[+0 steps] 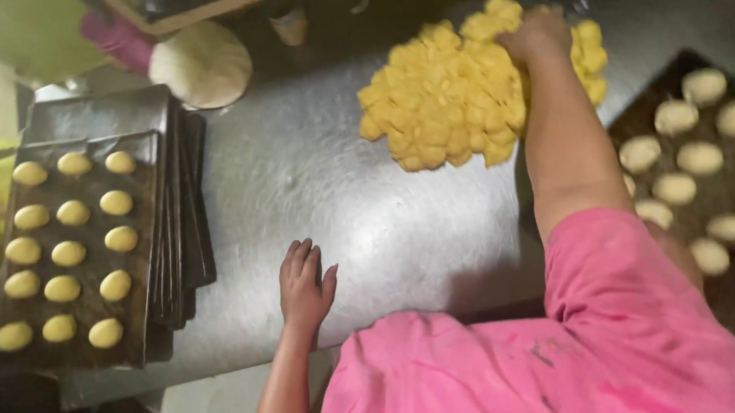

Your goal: Shaping dough into small balls and arranging them on baking trays

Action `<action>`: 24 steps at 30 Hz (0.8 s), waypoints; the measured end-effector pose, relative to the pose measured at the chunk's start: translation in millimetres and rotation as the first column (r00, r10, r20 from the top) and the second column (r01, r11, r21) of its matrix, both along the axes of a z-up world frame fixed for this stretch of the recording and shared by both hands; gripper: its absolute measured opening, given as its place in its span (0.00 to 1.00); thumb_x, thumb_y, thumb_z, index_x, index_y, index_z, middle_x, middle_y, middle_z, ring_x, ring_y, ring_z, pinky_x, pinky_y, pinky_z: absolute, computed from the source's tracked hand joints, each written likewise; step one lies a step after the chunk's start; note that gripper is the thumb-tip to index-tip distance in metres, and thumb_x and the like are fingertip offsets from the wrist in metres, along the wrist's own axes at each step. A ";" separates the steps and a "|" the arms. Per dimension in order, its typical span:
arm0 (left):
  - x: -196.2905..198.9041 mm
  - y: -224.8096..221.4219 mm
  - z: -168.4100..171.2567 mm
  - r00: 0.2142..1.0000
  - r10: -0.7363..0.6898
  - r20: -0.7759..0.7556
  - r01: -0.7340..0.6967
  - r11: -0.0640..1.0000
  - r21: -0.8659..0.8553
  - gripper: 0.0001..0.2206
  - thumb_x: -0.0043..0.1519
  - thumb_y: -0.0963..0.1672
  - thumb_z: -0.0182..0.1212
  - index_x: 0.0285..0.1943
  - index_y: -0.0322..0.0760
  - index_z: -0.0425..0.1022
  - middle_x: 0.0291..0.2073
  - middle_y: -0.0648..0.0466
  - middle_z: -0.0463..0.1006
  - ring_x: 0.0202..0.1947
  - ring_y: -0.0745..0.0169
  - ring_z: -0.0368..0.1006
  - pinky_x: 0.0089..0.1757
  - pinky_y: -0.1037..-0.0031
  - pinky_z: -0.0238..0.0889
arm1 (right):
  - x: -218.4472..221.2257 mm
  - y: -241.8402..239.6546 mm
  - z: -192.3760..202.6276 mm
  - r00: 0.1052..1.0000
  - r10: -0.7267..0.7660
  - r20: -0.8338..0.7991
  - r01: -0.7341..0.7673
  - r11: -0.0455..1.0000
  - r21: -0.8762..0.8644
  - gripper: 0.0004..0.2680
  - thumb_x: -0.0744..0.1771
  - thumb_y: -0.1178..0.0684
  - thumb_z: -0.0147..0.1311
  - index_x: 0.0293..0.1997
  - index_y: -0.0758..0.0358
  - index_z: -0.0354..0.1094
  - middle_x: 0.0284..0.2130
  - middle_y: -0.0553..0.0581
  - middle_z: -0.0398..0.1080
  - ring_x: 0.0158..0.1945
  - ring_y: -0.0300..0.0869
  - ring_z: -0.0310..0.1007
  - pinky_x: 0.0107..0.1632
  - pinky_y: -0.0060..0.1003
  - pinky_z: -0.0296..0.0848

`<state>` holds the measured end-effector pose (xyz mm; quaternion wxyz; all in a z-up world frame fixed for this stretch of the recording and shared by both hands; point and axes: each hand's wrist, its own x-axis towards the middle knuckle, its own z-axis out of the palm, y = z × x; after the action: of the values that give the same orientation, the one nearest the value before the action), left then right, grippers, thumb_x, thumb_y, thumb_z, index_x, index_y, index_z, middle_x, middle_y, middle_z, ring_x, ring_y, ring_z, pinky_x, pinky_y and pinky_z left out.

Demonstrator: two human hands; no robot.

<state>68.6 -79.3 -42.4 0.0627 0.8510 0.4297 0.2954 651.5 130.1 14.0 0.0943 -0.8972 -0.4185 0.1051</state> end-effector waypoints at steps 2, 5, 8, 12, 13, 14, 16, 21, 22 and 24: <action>3.1 2.1 2.1 0.999 0.031 0.014 -0.031 1.000 0.001 0.18 0.65 0.48 0.61 0.57 0.29 0.73 0.61 0.41 0.73 0.66 0.34 0.65 0.60 0.49 0.62 | 2.0 10.6 -3.9 0.990 0.107 0.091 -0.092 0.984 -0.155 0.33 0.66 0.25 0.57 0.63 0.73 0.68 0.61 0.79 0.63 0.60 0.64 0.68 0.56 0.53 0.70; -2.0 -3.4 1.3 0.999 0.039 0.038 -0.038 0.999 -0.024 0.18 0.63 0.47 0.62 0.56 0.30 0.74 0.59 0.43 0.74 0.64 0.35 0.67 0.59 0.49 0.62 | -14.4 -50.4 2.2 0.877 -0.006 -0.481 0.198 0.916 0.349 0.17 0.64 0.51 0.58 0.58 0.64 0.68 0.25 0.60 0.71 0.15 0.45 0.69 0.14 0.46 0.61; 4.4 7.0 0.0 0.999 0.041 0.002 -0.041 0.999 -0.015 0.17 0.62 0.47 0.62 0.55 0.31 0.74 0.58 0.43 0.74 0.63 0.36 0.67 0.58 0.49 0.62 | -11.2 -108.7 1.7 0.931 0.061 -0.359 0.190 0.759 0.623 0.07 0.65 0.48 0.63 0.39 0.54 0.71 0.33 0.46 0.68 0.36 0.36 0.65 0.36 0.39 0.65; 4.7 8.8 2.6 1.000 0.011 0.016 -0.011 1.000 -0.005 0.16 0.62 0.47 0.62 0.53 0.30 0.74 0.56 0.42 0.73 0.60 0.35 0.68 0.57 0.48 0.62 | 12.4 -126.6 -40.1 0.934 0.010 -0.357 0.340 0.287 0.896 0.05 0.63 0.60 0.53 0.39 0.56 0.66 0.35 0.53 0.68 0.37 0.42 0.69 0.39 0.38 0.70; 6.0 9.1 3.6 1.000 0.019 0.024 -0.018 1.000 -0.006 0.16 0.62 0.47 0.61 0.53 0.29 0.74 0.56 0.42 0.73 0.60 0.35 0.68 0.57 0.48 0.61 | 23.9 -117.8 -43.6 0.879 0.013 -0.477 0.445 0.338 0.829 0.10 0.62 0.61 0.51 0.44 0.52 0.68 0.40 0.56 0.73 0.41 0.43 0.75 0.41 0.35 0.74; 6.5 8.6 3.2 1.000 0.015 0.025 -0.014 1.000 -0.009 0.16 0.62 0.47 0.61 0.53 0.29 0.74 0.56 0.42 0.73 0.60 0.35 0.68 0.57 0.48 0.61 | 28.3 -106.1 -37.8 0.879 0.008 -0.476 0.445 0.339 0.829 0.10 0.62 0.61 0.51 0.44 0.52 0.68 0.40 0.56 0.73 0.41 0.43 0.75 0.41 0.35 0.74; 6.5 10.9 3.9 1.000 0.023 0.020 -0.023 1.000 -0.007 0.16 0.63 0.47 0.60 0.53 0.29 0.73 0.56 0.43 0.73 0.60 0.35 0.67 0.57 0.48 0.61 | 36.0 -79.2 -24.5 0.939 -0.215 -0.267 0.318 0.839 0.441 0.18 0.66 0.31 0.63 0.55 0.47 0.67 0.49 0.58 0.76 0.50 0.55 0.77 0.47 0.50 0.72; 5.7 6.0 3.2 0.999 0.032 0.027 -0.032 0.999 -0.018 0.16 0.62 0.47 0.61 0.53 0.32 0.73 0.57 0.43 0.72 0.61 0.37 0.67 0.58 0.48 0.59 | 56.6 -49.6 -37.6 0.995 -0.089 -0.051 0.099 0.966 0.240 0.16 0.66 0.41 0.62 0.54 0.57 0.73 0.48 0.66 0.75 0.50 0.65 0.74 0.46 0.59 0.71; 4.9 6.1 2.3 0.999 0.039 0.031 -0.038 0.999 -0.011 0.16 0.62 0.47 0.61 0.53 0.32 0.73 0.57 0.44 0.72 0.61 0.37 0.67 0.58 0.49 0.59 | 56.4 -45.7 -33.0 0.997 -0.053 -0.050 0.064 0.963 0.261 0.14 0.64 0.43 0.62 0.52 0.56 0.76 0.47 0.64 0.76 0.49 0.63 0.75 0.46 0.54 0.72; 2.4 3.0 -2.9 0.998 0.041 0.041 -0.041 0.999 -0.012 0.16 0.62 0.47 0.62 0.53 0.32 0.73 0.57 0.44 0.72 0.62 0.38 0.66 0.57 0.49 0.60 | 57.2 -70.8 -19.2 0.998 0.017 -0.054 0.016 0.820 0.572 0.09 0.65 0.48 0.63 0.44 0.55 0.73 0.38 0.58 0.74 0.39 0.52 0.71 0.38 0.49 0.68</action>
<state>71.0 -76.3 -45.3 0.0704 0.8353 0.4473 0.3118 708.6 59.3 -5.3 0.3709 -0.8241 -0.4281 0.0001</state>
